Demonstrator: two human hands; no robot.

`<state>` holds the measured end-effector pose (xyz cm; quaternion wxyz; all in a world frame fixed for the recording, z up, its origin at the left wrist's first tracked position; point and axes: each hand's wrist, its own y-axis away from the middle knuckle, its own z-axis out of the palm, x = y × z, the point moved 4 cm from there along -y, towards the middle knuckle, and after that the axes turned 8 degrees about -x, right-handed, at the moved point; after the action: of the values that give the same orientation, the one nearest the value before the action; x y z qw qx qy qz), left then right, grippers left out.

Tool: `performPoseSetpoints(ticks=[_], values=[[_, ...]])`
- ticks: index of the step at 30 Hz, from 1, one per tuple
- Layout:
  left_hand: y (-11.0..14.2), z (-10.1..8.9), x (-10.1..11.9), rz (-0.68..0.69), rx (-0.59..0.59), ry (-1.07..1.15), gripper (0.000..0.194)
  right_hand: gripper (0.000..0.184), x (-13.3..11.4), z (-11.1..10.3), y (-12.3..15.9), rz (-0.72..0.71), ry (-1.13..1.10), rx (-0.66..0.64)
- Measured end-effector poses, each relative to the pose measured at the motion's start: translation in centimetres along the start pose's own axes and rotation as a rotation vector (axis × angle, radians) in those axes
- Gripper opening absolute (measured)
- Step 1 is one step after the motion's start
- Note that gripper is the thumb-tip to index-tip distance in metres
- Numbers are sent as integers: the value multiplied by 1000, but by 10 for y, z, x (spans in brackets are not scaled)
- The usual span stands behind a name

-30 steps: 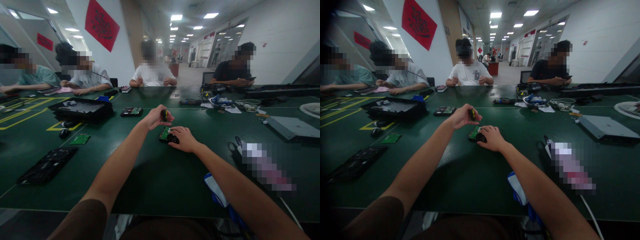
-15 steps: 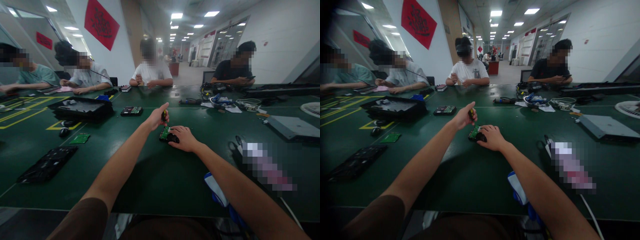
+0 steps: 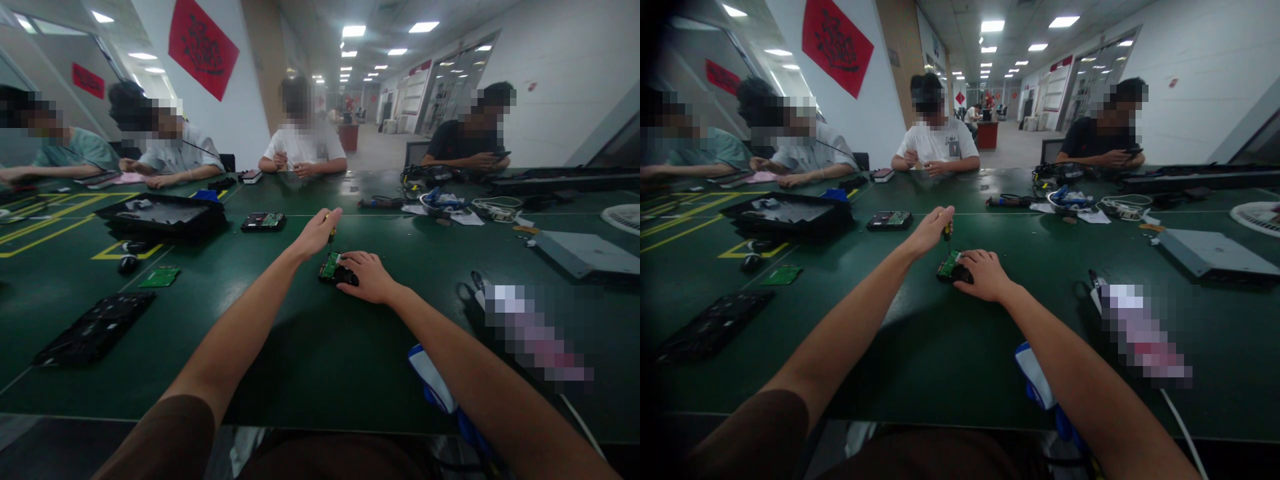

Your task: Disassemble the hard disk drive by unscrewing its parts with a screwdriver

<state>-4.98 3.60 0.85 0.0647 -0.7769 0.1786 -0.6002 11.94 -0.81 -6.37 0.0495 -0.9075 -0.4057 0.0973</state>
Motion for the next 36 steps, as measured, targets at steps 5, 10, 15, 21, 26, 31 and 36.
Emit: performPoseSetpoints(ticks=[5,10,15,21,26,31,36], values=[[1,2,12,102,-69,-80,38,59,0,1,-1,-2,3,3],[-1,3,8,113,-152,108,29,58,0,2,-1,-8,9,18],[-3,1,-5,29,-120,391,24,57,1,2,-1,-5,-1,16],[-5,4,-8,37,-51,513,19,58,1,2,-1,-2,-3,13],[-7,-2,-7,53,63,324,23,59,2,3,-1,4,-11,0],[-4,-12,2,72,72,121,24,58,2,2,-1,-1,-12,9],[-5,-12,-1,-27,-3,322,18,58,1,3,-1,1,-5,12]])
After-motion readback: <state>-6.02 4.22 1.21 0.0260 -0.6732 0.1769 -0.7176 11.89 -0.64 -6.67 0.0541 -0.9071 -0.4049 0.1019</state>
